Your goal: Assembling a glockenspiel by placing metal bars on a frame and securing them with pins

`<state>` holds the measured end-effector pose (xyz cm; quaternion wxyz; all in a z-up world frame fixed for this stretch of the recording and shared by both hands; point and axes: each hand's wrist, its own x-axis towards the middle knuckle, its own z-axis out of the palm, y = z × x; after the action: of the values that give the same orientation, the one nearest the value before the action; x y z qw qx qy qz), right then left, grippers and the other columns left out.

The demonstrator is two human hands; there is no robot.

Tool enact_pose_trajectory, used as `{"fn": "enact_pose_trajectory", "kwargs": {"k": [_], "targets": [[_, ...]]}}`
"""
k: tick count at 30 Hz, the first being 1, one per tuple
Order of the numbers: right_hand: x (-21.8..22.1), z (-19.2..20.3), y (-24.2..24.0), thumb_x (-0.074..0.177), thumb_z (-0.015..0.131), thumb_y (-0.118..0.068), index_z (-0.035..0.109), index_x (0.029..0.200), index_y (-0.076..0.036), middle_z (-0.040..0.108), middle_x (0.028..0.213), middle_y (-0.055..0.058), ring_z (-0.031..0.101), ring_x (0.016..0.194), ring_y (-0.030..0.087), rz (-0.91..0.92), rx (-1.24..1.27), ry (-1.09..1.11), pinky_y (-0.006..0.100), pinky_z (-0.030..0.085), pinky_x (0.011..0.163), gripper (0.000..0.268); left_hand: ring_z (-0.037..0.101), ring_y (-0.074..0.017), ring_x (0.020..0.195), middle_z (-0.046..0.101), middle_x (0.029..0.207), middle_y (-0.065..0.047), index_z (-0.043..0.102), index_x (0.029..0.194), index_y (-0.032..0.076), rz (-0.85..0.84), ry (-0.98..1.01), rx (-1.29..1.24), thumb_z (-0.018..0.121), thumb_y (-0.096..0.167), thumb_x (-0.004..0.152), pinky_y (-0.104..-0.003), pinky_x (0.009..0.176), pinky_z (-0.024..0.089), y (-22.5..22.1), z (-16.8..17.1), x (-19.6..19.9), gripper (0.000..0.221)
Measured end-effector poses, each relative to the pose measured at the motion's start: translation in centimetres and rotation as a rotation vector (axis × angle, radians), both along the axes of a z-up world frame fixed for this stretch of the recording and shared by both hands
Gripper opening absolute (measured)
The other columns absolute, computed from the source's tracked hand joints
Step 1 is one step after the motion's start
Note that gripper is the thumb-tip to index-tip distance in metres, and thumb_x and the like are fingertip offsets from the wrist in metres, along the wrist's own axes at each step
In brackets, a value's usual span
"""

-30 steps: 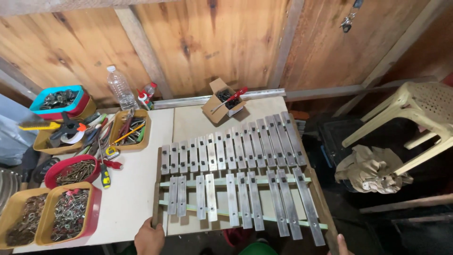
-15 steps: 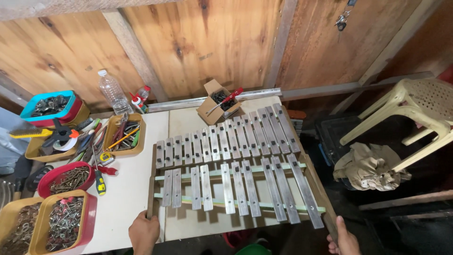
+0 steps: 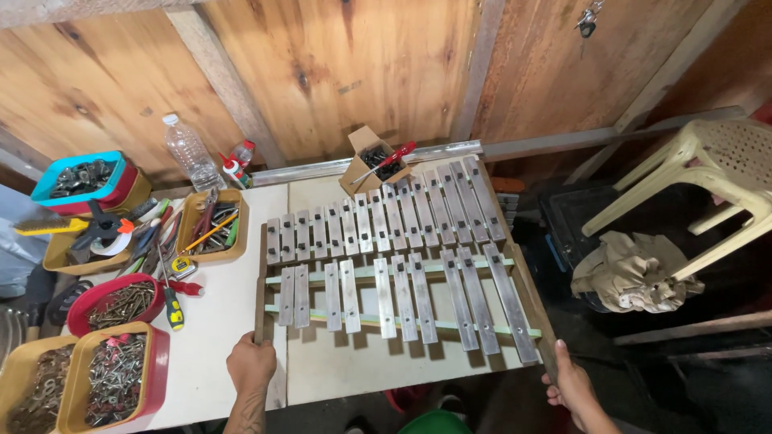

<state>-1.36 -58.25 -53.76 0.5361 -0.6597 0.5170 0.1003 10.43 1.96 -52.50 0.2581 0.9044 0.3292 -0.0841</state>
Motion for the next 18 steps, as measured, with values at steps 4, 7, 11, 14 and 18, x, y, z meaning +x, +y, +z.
{"fn": "enact_pose_trajectory", "kwargs": {"k": [4, 7, 11, 14, 18], "targets": [[0.2, 0.9, 0.8, 0.104, 0.037, -0.066, 0.059, 0.129, -0.001, 0.067, 0.086, 0.028, 0.050, 0.053, 0.029, 0.031, 0.000, 0.010, 0.043, 0.046, 0.045, 0.073, 0.071, -0.0381, 0.096, 0.080, 0.100, -0.015, 0.073, 0.122, 0.010, 0.009, 0.000, -0.043, 0.054, 0.023, 0.090, -0.043, 0.090, 0.054, 0.1, -0.4, 0.0, 0.040], [0.1, 0.7, 0.9, 0.105, 0.036, -0.064, 0.057, 0.129, -0.001, 0.068, 0.086, 0.029, 0.050, 0.051, 0.028, 0.045, -0.015, 0.003, 0.042, 0.045, 0.044, 0.071, 0.071, -0.0384, 0.095, 0.080, 0.100, -0.015, 0.073, 0.121, 0.010, 0.006, 0.005, -0.040, 0.053, 0.023, 0.091, -0.043, 0.089, 0.054, 0.1, -1.0, -0.1, 0.039], [-0.2, -0.2, 0.7, 0.105, 0.036, -0.063, 0.057, 0.129, -0.001, 0.069, 0.086, 0.030, 0.051, 0.050, 0.029, 0.053, -0.030, -0.025, 0.043, 0.046, 0.043, 0.070, 0.071, -0.0379, 0.098, 0.079, 0.106, -0.013, 0.072, 0.125, 0.011, 0.008, 0.003, -0.042, 0.053, 0.023, 0.091, -0.044, 0.091, 0.054, 0.1, -1.2, -0.3, 0.041], [-0.1, -0.5, 0.1, 0.104, 0.036, -0.063, 0.058, 0.137, -0.004, 0.071, 0.089, 0.032, 0.054, 0.052, 0.032, 0.069, 0.001, -0.008, 0.045, 0.049, 0.046, 0.071, 0.071, -0.0387, 0.102, 0.079, 0.111, -0.014, 0.066, 0.135, 0.012, 0.005, 0.008, -0.031, 0.055, 0.026, 0.093, -0.046, 0.092, 0.055, 0.1, -1.7, -0.4, 0.045], [-0.2, -1.0, -0.1, 0.105, 0.036, -0.060, 0.059, 0.136, -0.002, 0.073, 0.091, 0.035, 0.059, 0.055, 0.037, 0.097, -0.011, -0.028, 0.049, 0.054, 0.050, 0.070, 0.070, -0.0399, 0.106, 0.077, 0.115, -0.014, 0.064, 0.137, 0.013, 0.047, 0.016, -0.054, 0.054, 0.025, 0.094, -0.048, 0.093, 0.055, -0.5, -0.7, -0.6, 0.046]]}}
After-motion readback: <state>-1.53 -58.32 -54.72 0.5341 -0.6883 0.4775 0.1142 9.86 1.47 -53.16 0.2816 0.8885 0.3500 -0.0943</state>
